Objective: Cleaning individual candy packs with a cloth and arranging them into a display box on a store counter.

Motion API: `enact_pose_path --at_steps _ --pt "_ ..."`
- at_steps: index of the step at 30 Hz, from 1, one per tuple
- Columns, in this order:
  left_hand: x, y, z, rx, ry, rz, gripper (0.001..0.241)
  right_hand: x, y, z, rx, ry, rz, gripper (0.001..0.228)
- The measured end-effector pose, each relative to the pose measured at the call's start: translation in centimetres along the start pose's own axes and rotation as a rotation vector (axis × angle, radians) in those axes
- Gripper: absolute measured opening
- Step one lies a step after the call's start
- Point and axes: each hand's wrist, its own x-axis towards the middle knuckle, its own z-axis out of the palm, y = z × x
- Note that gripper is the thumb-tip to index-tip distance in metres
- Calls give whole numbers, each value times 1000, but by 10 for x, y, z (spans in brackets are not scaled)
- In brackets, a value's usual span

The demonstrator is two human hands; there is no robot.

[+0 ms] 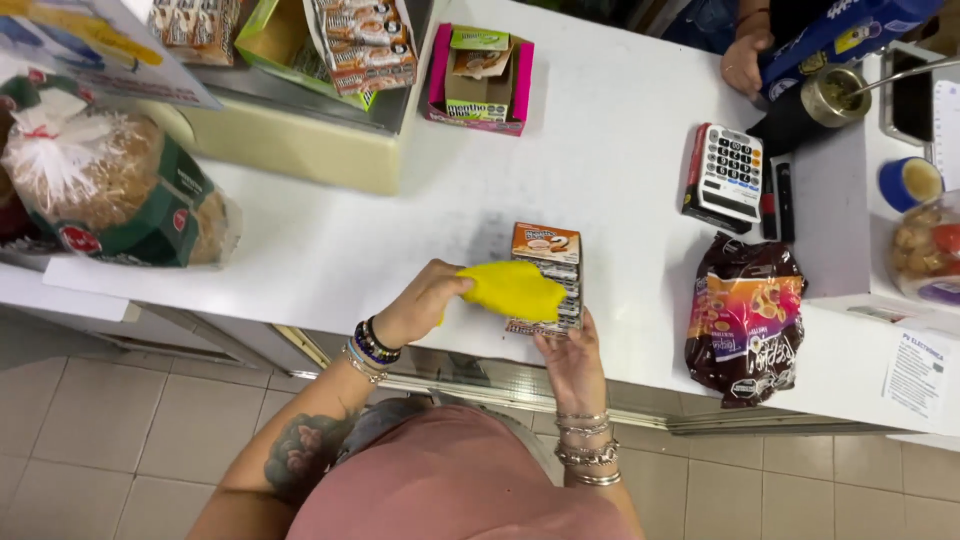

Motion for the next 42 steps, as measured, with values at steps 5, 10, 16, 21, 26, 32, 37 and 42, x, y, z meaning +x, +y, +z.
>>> enact_pose_path --at_steps 5,10,16,21,26,32,37,42 --pt "2 -19 -18 -854 497 -519 36 41 -11 -29 -246 42 -44 35" --pt "21 24 -28 -1083 548 -561 31 39 -31 14 -586 112 -56 28" --pt "17 20 -19 -1002 447 -522 55 39 -61 25 -945 90 6 38" --pt "12 52 -12 -743 272 -386 80 14 -87 39 -1211 107 -70 39" --pt "31 59 34 -655 89 -440 71 -6 -75 33 -922 51 -269 45" --pt "68 77 88 50 -102 -132 46 4 -73 -23 -118 -61 84 76" --pt "74 58 60 583 208 -69 29 15 -100 -47 -11 123 -20 68" --pt "110 21 27 839 194 -10 47 11 -126 5 -99 325 -83 85"
